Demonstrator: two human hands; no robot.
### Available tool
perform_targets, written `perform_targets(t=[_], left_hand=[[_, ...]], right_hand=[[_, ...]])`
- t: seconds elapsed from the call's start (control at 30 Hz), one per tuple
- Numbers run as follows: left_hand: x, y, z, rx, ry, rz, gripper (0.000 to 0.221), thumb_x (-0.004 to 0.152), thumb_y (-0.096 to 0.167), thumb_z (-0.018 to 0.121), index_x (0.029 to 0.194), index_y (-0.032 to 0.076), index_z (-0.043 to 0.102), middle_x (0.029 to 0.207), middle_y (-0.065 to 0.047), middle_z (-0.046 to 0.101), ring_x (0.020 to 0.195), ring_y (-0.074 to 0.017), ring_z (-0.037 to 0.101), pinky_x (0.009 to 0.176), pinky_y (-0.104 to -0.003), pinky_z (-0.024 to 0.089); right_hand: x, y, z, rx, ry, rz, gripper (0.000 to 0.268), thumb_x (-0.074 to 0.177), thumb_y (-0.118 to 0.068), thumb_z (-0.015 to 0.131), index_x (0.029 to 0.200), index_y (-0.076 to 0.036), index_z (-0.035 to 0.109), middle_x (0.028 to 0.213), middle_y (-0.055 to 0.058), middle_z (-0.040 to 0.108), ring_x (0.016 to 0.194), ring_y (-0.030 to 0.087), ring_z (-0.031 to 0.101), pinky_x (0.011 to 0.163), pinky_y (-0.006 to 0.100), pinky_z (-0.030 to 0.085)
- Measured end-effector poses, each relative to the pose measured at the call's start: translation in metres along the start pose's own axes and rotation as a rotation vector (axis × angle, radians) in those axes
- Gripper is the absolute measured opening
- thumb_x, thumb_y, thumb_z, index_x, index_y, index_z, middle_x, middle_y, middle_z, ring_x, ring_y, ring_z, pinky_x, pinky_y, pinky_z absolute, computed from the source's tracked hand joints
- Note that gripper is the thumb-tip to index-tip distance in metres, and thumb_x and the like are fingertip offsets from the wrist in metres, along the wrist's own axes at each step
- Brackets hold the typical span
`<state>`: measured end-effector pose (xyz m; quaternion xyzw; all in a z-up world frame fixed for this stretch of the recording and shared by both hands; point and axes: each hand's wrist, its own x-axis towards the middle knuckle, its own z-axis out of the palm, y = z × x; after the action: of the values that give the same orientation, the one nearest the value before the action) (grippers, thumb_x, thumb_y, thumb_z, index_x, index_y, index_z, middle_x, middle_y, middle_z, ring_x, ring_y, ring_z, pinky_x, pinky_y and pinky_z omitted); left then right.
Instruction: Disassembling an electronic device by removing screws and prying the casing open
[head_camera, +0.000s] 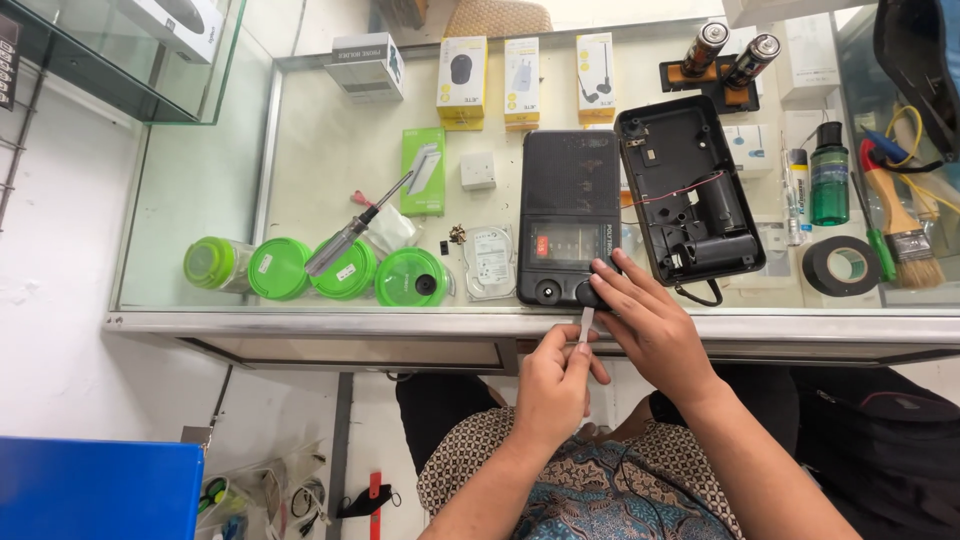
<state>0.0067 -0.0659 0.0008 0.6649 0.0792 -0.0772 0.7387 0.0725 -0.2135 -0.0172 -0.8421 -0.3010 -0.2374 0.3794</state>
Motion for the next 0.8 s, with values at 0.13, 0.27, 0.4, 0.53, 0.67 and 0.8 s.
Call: perform_targets(t=[0.13,0.27,0.4,0.53,0.67,0.8], left_hand=[[-0.001,-0.004,0.000,-0.071,-0.006,0.005,0.023,0.102,0.003,0.044,0.113,-0.005,0.062,0.066,-0.014,0.070,0.034,-0.0164,0.054,0.036,-0.026,0.045],[-0.001,-0.010,0.005,0.056,0.056,0.071,0.023,0.103,0.005,0.044,0.113,-0.007,0.061,0.066,-0.015,0.072,0.034,-0.0185,0.057,0.035,-0.028,0.046],[0.000,-0.025,0.016,-0.353,0.100,-0.079,0.025,0.104,0.003,0.038,0.119,-0.010,0.054,0.061,-0.013,0.063,0.031,-0.0150,0.050,0.031,-0.025,0.042],[0.000,-0.023,0.014,-0.188,0.105,0.007,0.026,0.106,0.005,0.041,0.119,-0.014,0.053,0.061,-0.015,0.065,0.032,-0.0156,0.052,0.032,-0.026,0.042],[0.005,-0.002,0.011,-0.164,0.115,-0.168,0.027,0.106,0.010,0.044,0.120,-0.010,0.056,0.063,-0.013,0.064,0.031,-0.0136,0.045,0.032,-0.025,0.033],[0.011,0.023,0.012,0.012,0.124,-0.360,0.029,0.106,0.019,0.045,0.125,0.004,0.061,0.066,-0.007,0.066,0.033,-0.0136,0.044,0.035,-0.028,0.034]], right_hand=[[0.001,-0.001,0.001,0.010,0.012,0.006,0.038,0.092,-0.004,0.072,0.130,-0.009,0.071,0.138,0.008,0.069,0.134,0.033,0.060,0.107,0.040,0.052],[0.003,-0.002,0.001,0.022,0.020,0.006,0.034,0.094,-0.007,0.071,0.127,-0.010,0.073,0.135,0.006,0.071,0.132,0.033,0.061,0.106,0.039,0.053],[0.004,-0.005,0.000,0.002,0.035,0.008,0.031,0.093,-0.007,0.072,0.124,-0.013,0.075,0.129,0.004,0.074,0.129,0.030,0.064,0.101,0.035,0.057],[0.007,-0.006,-0.002,0.005,0.051,-0.009,0.029,0.092,-0.006,0.073,0.120,-0.013,0.078,0.124,0.004,0.077,0.126,0.030,0.067,0.096,0.030,0.058],[0.001,0.004,-0.004,0.011,-0.025,-0.047,0.027,0.097,-0.003,0.067,0.122,-0.012,0.075,0.126,0.004,0.074,0.130,0.030,0.063,0.103,0.035,0.058],[0.004,0.007,-0.005,-0.005,-0.097,-0.065,0.029,0.101,0.001,0.062,0.128,-0.007,0.070,0.130,0.008,0.072,0.135,0.031,0.061,0.112,0.039,0.053]])
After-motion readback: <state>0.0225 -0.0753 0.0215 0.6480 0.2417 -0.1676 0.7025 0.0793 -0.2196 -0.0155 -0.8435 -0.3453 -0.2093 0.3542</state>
